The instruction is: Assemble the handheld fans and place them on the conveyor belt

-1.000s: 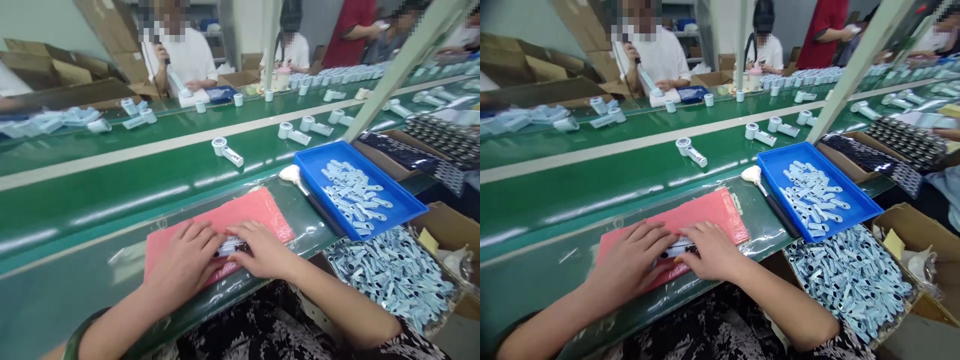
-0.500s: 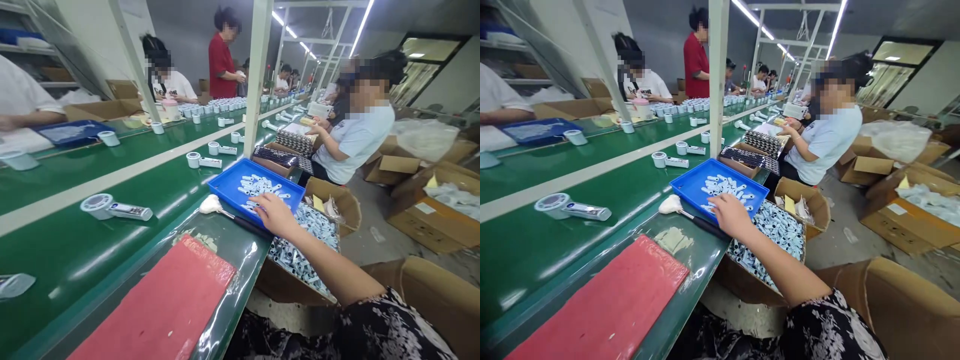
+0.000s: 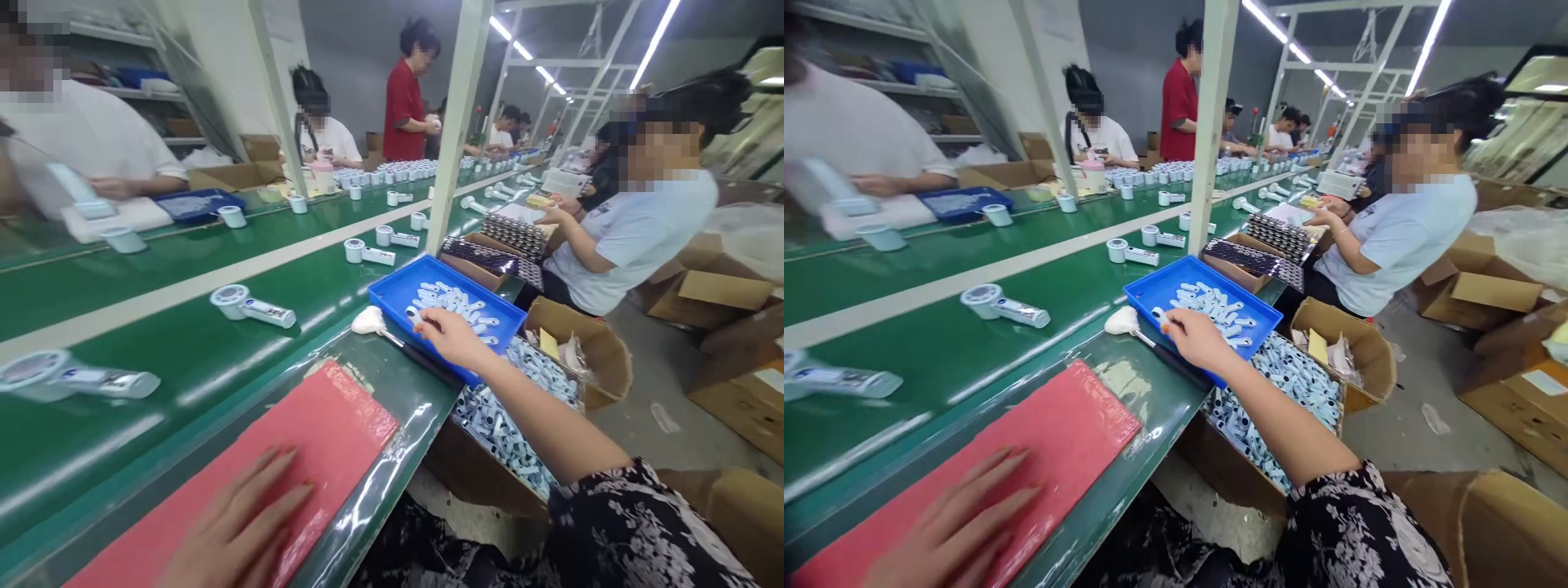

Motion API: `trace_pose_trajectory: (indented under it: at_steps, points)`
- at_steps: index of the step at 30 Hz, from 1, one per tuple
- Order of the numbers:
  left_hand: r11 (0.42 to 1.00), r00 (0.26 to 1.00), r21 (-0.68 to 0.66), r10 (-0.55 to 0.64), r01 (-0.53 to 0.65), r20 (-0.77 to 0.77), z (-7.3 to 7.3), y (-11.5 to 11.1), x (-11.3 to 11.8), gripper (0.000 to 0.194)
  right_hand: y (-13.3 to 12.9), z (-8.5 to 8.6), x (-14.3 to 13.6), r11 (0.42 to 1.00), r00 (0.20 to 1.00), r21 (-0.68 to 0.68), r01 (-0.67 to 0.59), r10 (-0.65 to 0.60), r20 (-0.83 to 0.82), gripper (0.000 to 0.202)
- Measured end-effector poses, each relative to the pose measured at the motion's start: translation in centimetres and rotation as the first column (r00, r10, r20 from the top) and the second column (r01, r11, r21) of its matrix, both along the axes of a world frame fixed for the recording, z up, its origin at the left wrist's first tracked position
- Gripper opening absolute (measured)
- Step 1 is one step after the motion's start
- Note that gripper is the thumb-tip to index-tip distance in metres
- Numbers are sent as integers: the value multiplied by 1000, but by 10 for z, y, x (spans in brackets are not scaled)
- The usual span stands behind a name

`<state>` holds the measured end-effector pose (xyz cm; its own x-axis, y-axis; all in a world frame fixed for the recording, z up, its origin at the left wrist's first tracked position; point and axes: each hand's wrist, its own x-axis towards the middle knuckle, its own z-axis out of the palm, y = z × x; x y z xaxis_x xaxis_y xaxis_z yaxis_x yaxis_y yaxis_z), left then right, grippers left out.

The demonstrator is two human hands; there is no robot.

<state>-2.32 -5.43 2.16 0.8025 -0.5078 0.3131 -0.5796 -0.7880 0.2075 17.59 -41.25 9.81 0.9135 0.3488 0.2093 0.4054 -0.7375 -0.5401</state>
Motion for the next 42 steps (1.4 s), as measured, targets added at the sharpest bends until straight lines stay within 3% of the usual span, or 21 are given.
trace_pose_trajectory:
  at_steps: [2,5,6,8,11,14,16,19,22,26,33,42]
  points:
    - [999,999,-38,39,-39,19,5,-12,-2,48,24,-3,-12,967,974,207,-150,181,-140,20]
    - [985,994,-129,113,-112,0,13,-21,0,37,59,-9,-28,776,813,595,-209,476,-335,22]
    - [977,990,-160,137,-139,-24,15,-23,0,35,69,-11,-32,718,756,668,-194,544,-365,23]
    - [952,977,-223,192,-209,-92,19,-26,-2,35,87,-12,-41,673,686,710,-209,618,-384,22]
    - [844,930,-402,277,-355,-241,25,-29,-6,45,115,-11,-53,672,618,665,-325,683,-389,21]
    - [627,888,-632,271,-455,-370,28,-24,-4,54,145,-10,-63,673,565,583,-456,725,-395,27]
    - [499,869,-712,264,-494,-418,29,-17,-2,44,165,-11,-67,653,539,547,-524,751,-380,26]
    - [398,844,-746,296,-534,-447,28,-6,1,31,190,-16,-67,629,516,520,-578,775,-365,20]
    - [359,823,-744,324,-563,-467,28,-1,2,35,200,-25,-65,646,508,521,-557,762,-401,17]
    - [345,796,-718,298,-605,-528,30,-3,2,31,194,-33,-68,662,536,470,-583,749,-389,18]
    - [300,779,-720,281,-626,-561,33,-5,4,26,184,-38,-68,702,689,150,-696,712,-135,25]
    - [209,763,-748,350,-630,-544,26,-7,-1,45,182,-82,-41,660,658,18,-751,751,-51,38]
